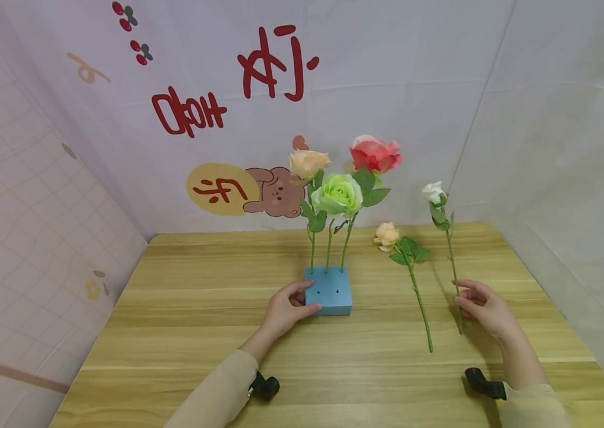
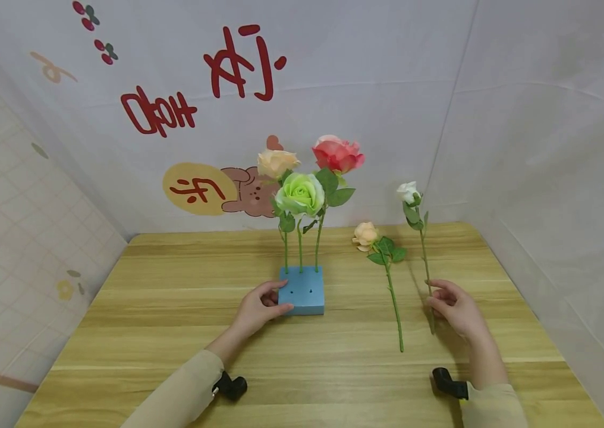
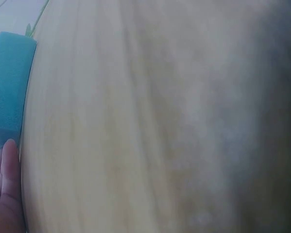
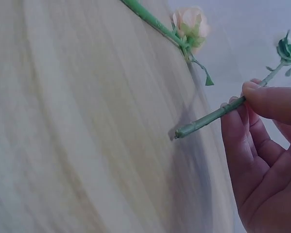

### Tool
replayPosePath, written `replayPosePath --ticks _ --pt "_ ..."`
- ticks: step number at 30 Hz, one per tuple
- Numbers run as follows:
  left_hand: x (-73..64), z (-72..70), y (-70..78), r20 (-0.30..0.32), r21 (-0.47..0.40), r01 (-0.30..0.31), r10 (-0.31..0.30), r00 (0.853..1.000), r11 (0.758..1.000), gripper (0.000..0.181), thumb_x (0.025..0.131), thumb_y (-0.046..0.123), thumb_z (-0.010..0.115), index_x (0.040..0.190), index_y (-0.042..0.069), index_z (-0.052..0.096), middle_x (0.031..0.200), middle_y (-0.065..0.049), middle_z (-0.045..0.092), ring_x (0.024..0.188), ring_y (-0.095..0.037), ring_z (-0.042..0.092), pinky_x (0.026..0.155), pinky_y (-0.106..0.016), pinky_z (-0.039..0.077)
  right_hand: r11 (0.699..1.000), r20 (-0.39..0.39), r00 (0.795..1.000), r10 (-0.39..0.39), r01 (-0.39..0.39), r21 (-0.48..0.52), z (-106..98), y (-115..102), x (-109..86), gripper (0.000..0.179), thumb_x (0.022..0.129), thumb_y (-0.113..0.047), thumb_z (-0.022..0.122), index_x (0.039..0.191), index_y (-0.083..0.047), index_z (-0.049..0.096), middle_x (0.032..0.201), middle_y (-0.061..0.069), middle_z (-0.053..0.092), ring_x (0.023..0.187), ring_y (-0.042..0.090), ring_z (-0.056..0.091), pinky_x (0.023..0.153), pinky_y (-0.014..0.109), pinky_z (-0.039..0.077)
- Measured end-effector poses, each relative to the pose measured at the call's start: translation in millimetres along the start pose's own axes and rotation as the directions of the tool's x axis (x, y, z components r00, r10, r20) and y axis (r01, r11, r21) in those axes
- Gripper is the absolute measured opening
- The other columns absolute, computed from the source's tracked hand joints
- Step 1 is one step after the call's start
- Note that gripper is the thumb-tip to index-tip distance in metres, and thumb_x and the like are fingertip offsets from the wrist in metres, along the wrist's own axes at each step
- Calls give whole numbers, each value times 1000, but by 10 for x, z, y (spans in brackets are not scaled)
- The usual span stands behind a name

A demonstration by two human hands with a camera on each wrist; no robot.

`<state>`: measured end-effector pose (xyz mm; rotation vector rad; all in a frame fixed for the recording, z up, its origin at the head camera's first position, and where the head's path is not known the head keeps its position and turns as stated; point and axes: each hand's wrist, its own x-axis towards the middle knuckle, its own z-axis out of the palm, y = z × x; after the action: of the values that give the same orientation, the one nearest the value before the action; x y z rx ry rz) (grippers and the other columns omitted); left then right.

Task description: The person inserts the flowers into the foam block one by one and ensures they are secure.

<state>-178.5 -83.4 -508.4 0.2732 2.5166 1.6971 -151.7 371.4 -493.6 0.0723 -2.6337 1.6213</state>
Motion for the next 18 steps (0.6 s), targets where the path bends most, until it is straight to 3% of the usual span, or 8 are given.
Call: replayPosePath --ticks 9,18 --pt "-8 4 16 0 -5 -2 2 1000 1000 56 80 29 86 131 20 66 96 -3 63 84 -17 57 73 -32 50 997 -30 997 -76 76 20 79 -105 1 36 94 3 64 126 13 51 94 -2 62 81 5 62 66 23 54" --pt "-10 0 24 -1 15 -1 1 1000 1000 57 79 31 86 131 21 66 96 -2 63 85 -17 57 73 -31 50 979 -22 991 -130 132 156 194 -171 35 28 92 9 64 118 14 53 93 0 62 80 8 63 66 24 55"
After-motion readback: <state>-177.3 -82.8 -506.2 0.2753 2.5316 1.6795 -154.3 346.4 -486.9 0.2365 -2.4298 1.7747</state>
